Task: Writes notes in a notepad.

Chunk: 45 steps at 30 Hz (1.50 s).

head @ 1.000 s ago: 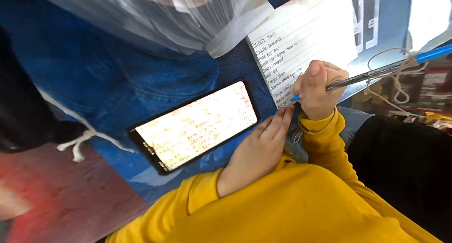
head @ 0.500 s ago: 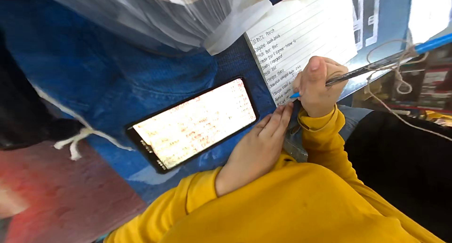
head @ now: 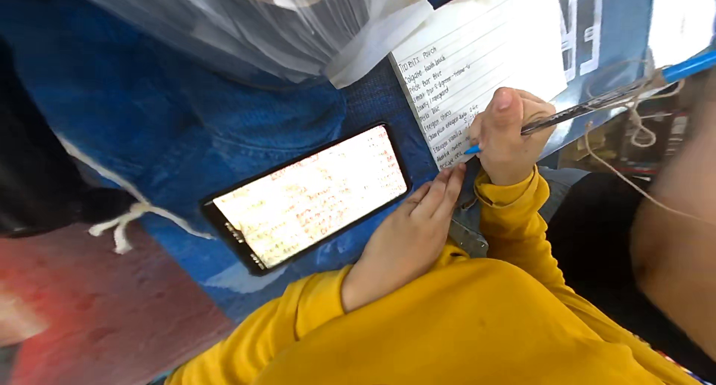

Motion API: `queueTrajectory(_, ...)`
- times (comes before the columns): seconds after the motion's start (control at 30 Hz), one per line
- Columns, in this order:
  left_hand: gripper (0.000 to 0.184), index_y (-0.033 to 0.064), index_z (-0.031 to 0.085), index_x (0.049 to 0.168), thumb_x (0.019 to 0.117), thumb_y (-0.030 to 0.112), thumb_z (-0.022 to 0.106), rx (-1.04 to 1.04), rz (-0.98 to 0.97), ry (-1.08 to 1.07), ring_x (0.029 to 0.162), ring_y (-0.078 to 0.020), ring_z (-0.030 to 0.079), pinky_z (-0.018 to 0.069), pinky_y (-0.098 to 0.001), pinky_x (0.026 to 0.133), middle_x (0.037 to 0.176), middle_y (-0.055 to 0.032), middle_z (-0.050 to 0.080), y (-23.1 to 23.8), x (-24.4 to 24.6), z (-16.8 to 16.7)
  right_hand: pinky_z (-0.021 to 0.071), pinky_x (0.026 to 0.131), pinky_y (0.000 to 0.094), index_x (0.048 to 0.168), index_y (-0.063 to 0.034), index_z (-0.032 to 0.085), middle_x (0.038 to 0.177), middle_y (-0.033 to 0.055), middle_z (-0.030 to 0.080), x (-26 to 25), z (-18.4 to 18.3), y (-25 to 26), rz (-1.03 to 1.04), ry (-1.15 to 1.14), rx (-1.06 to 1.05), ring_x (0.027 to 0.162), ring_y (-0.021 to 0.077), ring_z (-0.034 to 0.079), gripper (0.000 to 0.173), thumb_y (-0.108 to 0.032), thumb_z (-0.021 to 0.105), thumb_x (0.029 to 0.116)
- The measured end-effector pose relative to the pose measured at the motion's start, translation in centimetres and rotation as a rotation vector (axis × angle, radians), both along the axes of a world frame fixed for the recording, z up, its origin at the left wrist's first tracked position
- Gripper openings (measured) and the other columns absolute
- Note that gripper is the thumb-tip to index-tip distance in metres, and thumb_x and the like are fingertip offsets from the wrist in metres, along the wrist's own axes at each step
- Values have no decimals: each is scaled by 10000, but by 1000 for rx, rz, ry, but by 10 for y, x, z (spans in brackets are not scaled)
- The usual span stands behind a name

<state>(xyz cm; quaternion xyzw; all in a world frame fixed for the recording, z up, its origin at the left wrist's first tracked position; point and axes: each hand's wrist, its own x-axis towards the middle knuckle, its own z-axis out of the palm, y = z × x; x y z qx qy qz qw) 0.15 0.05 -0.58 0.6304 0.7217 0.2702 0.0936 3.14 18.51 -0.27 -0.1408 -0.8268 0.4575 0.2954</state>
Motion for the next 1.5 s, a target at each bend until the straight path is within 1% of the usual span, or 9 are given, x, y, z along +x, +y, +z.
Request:
queueTrajectory(0.17, 386, -91, 559, 1351, 987, -60, 437, -3, -16, 20, 1333, -245, 573, 452, -296, 1060, 1501, -172, 525, 0, -1, 0, 381, 476, 104, 595, -228, 450, 551, -185, 454, 0, -1, 0, -6, 7, 2, 493, -98, 446, 447, -151, 538, 1026)
queueTrajectory(0.53, 418, -86, 509, 1408, 997, -46, 444, 10, 17, -67, 1278, -253, 614, 480, -290, 1020, 1485, -192, 533, 0, 1, 0, 381, 480, 105, 588, -214, 434, 552, -170, 446, 1, -2, -1, -45, 20, 51, 499, -93, 445, 455, -133, 521, 1027)
queueTrajectory(0.73, 386, -86, 563, 1358, 989, -57, 454, -30, -31, 48, 1315, -245, 591, 459, -297, 1061, 1493, -177, 534, 0, -1, 2, 441, 488, 107, 690, -287, 550, 588, -233, 535, 4, 1, 4, -50, -30, -23, 510, -105, 511, 384, -149, 498, 1045)
queueTrajectory(0.97, 439, -87, 506, 1422, 986, -38, 484, -10, -4, -149, 1314, -246, 595, 453, -298, 1073, 1480, -193, 545, 2, 0, 3, 412, 478, 97, 680, -291, 533, 570, -231, 516, 1, 2, 2, -34, 12, -21, 497, -108, 490, 399, -150, 489, 1051)
queueTrajectory(1.03, 416, -91, 530, 1398, 988, -43, 478, -15, -10, -96, 1322, -245, 589, 452, -299, 1076, 1488, -193, 536, 2, 0, 4, 391, 467, 94, 666, -292, 518, 565, -235, 499, 3, 2, 2, -14, 1, -8, 493, -112, 477, 402, -165, 502, 1047)
queueTrajectory(1.13, 414, -77, 532, 1401, 993, -50, 464, -43, -31, -8, 1331, -238, 581, 452, -293, 1071, 1505, -183, 521, 2, -2, 5, 411, 500, 89, 652, -243, 507, 576, -206, 490, 6, 1, 9, 42, 0, 110, 530, -112, 496, 402, -221, 522, 1053)
queueTrajectory(1.23, 436, -83, 507, 1420, 988, -54, 468, -46, -30, -20, 1330, -237, 580, 446, -295, 1075, 1504, -179, 524, 3, -1, 4, 392, 508, 113, 599, -124, 418, 549, -85, 432, 6, 1, 18, 137, 19, 278, 533, -62, 479, 489, -242, 536, 1059)
queueTrajectory(1.4, 429, -82, 517, 1404, 979, -77, 465, -32, -31, 49, 1331, -237, 577, 461, -294, 1058, 1530, -161, 497, 2, -2, 2, 422, 482, 95, 626, -265, 518, 560, -213, 514, 0, 0, 14, 39, 15, 13, 503, -105, 502, 419, -187, 533, 1038)
queueTrajectory(1.5, 403, -81, 541, 1375, 981, -73, 459, -24, -23, 71, 1332, -235, 574, 463, -292, 1052, 1530, -168, 494, 1, -2, 2, 416, 450, 105, 639, -270, 518, 550, -212, 510, -2, 1, 12, -32, 40, -41, 472, -98, 487, 416, -124, 496, 1029)
